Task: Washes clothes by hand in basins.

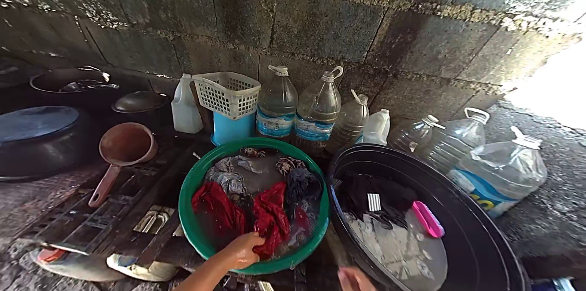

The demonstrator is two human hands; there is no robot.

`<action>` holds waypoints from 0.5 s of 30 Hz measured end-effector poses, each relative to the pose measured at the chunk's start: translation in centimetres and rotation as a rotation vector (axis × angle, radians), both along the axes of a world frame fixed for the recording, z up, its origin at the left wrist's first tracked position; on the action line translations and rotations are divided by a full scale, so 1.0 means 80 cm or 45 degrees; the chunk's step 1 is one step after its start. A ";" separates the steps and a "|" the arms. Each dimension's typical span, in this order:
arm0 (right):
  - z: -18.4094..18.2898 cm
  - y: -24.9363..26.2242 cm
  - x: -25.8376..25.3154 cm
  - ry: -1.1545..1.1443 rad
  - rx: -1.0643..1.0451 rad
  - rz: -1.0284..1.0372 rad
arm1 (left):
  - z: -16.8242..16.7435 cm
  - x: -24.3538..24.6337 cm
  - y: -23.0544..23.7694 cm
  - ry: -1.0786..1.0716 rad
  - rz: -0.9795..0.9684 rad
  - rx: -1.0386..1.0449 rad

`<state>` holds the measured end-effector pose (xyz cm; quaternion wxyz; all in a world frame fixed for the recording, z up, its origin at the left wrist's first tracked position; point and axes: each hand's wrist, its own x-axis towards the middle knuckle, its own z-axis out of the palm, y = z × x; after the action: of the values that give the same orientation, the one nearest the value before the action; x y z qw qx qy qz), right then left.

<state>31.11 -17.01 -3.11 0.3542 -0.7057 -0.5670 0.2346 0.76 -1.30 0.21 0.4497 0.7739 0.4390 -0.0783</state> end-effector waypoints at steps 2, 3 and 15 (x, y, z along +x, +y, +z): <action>0.057 0.094 -0.078 -0.054 0.235 0.203 | 0.011 0.003 -0.008 0.100 -0.058 0.006; 0.065 0.135 -0.114 -0.123 0.269 0.372 | 0.014 0.005 -0.011 0.145 -0.069 0.010; 0.213 0.305 -0.214 -0.475 -0.676 0.786 | 0.033 -0.107 0.011 -0.503 0.677 0.436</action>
<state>13.96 7.39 13.91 -0.0340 -0.6002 -0.7253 0.3355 -7.82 -0.43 2.81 0.3945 0.6969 0.5361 0.2668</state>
